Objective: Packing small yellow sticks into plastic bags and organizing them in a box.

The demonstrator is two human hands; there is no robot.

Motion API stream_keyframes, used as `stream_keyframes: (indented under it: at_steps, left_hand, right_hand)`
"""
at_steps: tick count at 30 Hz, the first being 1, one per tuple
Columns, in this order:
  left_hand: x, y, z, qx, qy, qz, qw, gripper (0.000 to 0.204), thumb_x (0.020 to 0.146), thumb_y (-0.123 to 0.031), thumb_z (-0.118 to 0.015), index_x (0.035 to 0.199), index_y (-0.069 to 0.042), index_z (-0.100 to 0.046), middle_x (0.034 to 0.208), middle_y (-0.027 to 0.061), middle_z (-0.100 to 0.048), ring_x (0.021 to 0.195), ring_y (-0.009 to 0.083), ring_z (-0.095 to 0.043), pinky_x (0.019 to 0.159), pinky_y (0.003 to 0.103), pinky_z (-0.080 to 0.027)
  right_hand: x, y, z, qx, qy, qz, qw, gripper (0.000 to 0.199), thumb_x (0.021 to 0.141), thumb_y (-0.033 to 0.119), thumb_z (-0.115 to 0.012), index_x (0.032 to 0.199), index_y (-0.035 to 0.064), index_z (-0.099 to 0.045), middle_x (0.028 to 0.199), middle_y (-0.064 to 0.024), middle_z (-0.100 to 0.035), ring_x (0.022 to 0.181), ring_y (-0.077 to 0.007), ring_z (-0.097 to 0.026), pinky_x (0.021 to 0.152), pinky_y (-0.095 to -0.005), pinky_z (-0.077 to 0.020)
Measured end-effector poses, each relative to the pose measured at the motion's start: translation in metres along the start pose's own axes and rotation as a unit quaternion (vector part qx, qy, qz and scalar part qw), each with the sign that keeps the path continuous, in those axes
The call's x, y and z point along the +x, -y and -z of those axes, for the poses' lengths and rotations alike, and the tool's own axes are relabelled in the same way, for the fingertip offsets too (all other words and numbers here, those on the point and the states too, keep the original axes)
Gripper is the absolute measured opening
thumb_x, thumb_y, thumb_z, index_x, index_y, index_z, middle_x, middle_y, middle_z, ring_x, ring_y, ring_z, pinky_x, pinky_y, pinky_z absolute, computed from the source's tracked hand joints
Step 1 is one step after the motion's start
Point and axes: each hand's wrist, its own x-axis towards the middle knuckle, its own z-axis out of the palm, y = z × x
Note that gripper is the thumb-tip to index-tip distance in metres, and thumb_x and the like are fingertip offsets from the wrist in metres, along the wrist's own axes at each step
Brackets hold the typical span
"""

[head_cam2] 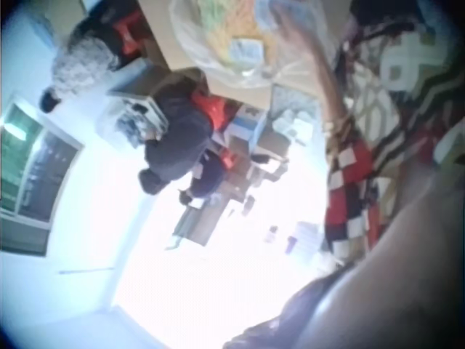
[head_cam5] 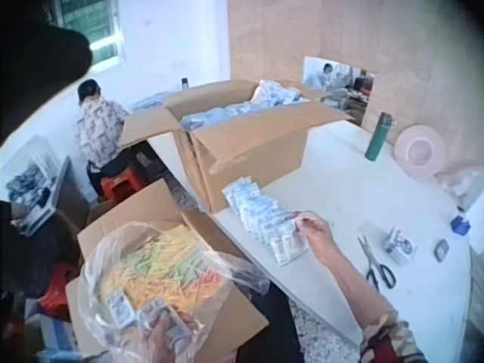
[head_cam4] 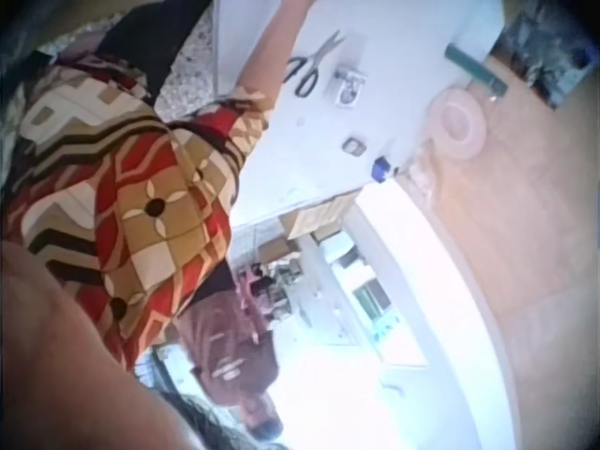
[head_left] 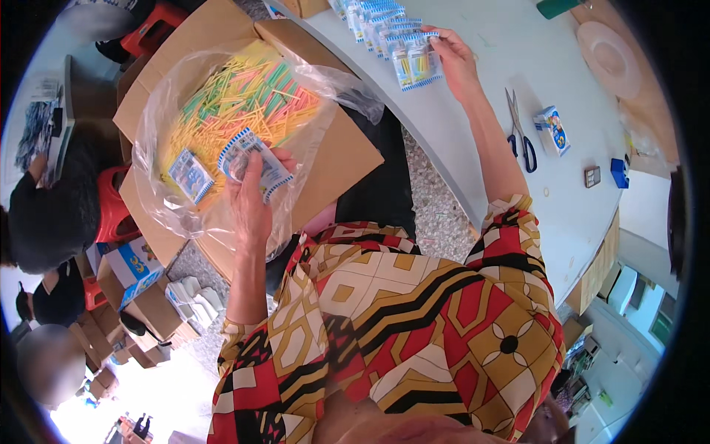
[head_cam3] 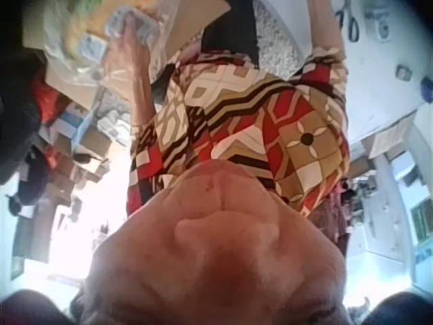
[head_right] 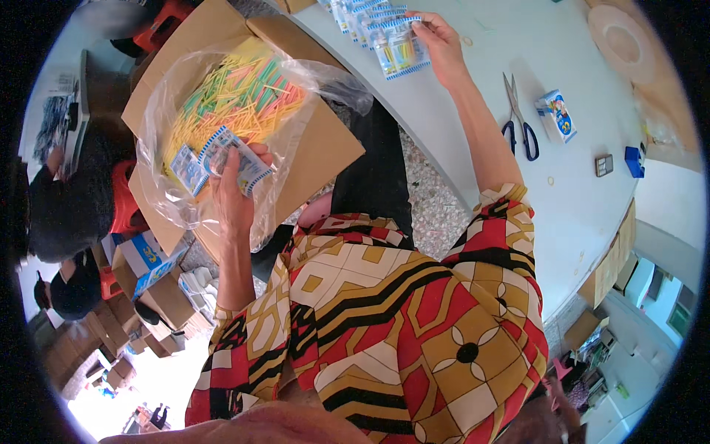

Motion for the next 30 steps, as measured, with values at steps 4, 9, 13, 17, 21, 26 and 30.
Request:
stream_keyframes:
  at_steps: [4,9,13,17,21,26,30]
  left_hand:
    - [0.003,0.002,0.008,-0.014,0.011,0.015,1.000,0.023,0.092,-0.020,-0.047,0.103,-0.001,-0.056,0.085,0.0091,-0.064,0.074,0.0160,-0.062,0.069,0.028,-0.050]
    - [0.007,0.008,0.020,0.005,0.012,-0.032,0.999,0.019,0.089,-0.017,-0.055,0.095,0.000,-0.063,0.079,0.0049,-0.065,0.071,0.0105,-0.060,0.066,0.027,-0.049]
    - [0.001,0.003,0.022,-0.006,0.007,-0.040,0.999,0.015,0.085,-0.014,-0.061,0.086,-0.001,-0.067,0.074,0.0026,-0.065,0.066,0.0074,-0.058,0.062,0.024,-0.048]
    - [-0.001,0.003,0.025,0.007,0.014,-0.051,0.999,0.011,0.081,-0.012,-0.066,0.083,-0.002,-0.068,0.073,0.0009,-0.065,0.063,0.0057,-0.057,0.059,0.021,-0.045]
    - [-0.006,0.002,0.027,0.064,0.004,-0.066,0.996,0.009,0.077,-0.011,-0.069,0.079,-0.003,-0.068,0.068,-0.0019,-0.063,0.062,0.0028,-0.052,0.055,0.020,-0.042]
    - [-0.010,0.004,0.030,0.118,0.004,-0.060,0.991,0.014,0.074,-0.013,-0.072,0.077,-0.002,-0.066,0.061,-0.0053,-0.053,0.060,0.0010,-0.042,0.049,0.021,-0.036]
    - [-0.013,0.011,0.033,0.188,-0.023,-0.109,0.976,0.015,0.077,-0.011,-0.068,0.081,0.002,-0.064,0.059,0.0000,-0.053,0.057,0.0038,-0.041,0.049,0.024,-0.037]
  right_hand:
    - [0.006,-0.015,0.010,-0.209,-0.104,0.058,0.971,0.027,0.082,0.003,-0.057,0.109,0.0062,-0.055,0.110,-0.0046,-0.055,0.098,-0.0139,-0.052,0.082,-0.0273,-0.0431]
    - [-0.011,0.040,-0.041,-0.318,-0.111,0.174,0.926,0.025,0.085,0.000,-0.052,0.109,0.0033,-0.055,0.118,-0.0069,-0.051,0.108,-0.0155,-0.049,0.093,-0.0279,-0.0383]
    - [-0.032,0.063,-0.109,-0.240,0.086,0.142,0.957,0.024,0.085,-0.001,-0.052,0.109,0.0019,-0.054,0.118,-0.0078,-0.052,0.110,-0.0158,-0.048,0.094,-0.0289,-0.0370]
    - [-0.055,0.086,-0.181,-0.149,0.305,0.091,0.936,0.027,0.082,0.003,-0.056,0.109,0.0020,-0.054,0.115,-0.0075,-0.053,0.106,-0.0159,-0.051,0.094,-0.0295,-0.0375]
    - [-0.068,0.098,-0.218,-0.142,0.414,0.035,0.899,0.034,0.079,0.010,-0.063,0.111,0.0019,-0.053,0.114,-0.0064,-0.054,0.104,-0.0157,-0.052,0.091,-0.0295,-0.0401]
    - [-0.066,0.099,-0.231,-0.160,0.423,0.058,0.890,0.024,0.077,0.009,-0.065,0.098,0.0005,-0.058,0.099,-0.0074,-0.059,0.092,-0.0159,-0.057,0.083,-0.0286,-0.0441]
    - [-0.068,0.098,-0.232,-0.241,0.376,0.119,0.887,0.020,0.073,0.004,-0.068,0.090,0.0006,-0.060,0.087,-0.0084,-0.061,0.082,-0.0187,-0.059,0.075,-0.0281,-0.0459]
